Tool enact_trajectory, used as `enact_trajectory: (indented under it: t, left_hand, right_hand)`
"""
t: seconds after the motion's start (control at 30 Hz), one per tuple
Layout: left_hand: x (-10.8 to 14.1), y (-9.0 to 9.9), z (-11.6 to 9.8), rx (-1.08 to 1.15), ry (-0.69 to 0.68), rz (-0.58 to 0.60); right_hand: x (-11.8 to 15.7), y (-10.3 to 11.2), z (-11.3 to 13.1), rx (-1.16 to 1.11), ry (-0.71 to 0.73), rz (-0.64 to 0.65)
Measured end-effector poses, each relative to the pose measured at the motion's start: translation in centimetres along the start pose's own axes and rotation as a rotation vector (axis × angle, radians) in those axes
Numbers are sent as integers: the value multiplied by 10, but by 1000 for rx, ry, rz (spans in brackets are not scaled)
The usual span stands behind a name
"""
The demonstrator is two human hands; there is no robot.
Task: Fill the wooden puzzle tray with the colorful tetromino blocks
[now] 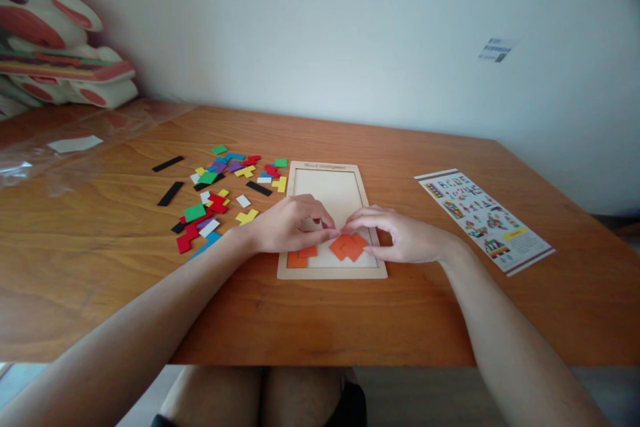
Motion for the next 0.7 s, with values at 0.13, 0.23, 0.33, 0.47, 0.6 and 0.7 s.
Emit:
enact_trajectory:
  t: [0.13,0.23,0.33,0.47,0.6,0.7]
  left_hand:
    - [0,-7,1,29,-125,31]
    - [0,-10,2,6,-135,23]
    - [1,-11,3,-7,-132,38]
    - [0,-12,2,-8,-159,81]
    - [0,-13,3,-36,-155,89]
    - [1,-12,4,-75,-143,85]
  right_hand:
    - [-1,-2,-2,3,11,-25]
    - [-2,-4,-5,-15,-12,-97]
    - [-3,-4,-5,-33,-57,-145]
    - [-5,-5,-1,0,-137,-162]
    - [-6,-8,0,36,-168,-171]
    - [-6,-9,-3,40,-165,-167]
Point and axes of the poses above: each hand's wrist, its own x-axis away from the middle knuckle, its own y-axis out of the back of the hand, z = x × y, the point moved 1 cm from there along -x, towards the middle knuckle, and after that the axes turned 6 degrees about -y, right-handed, at the moved point
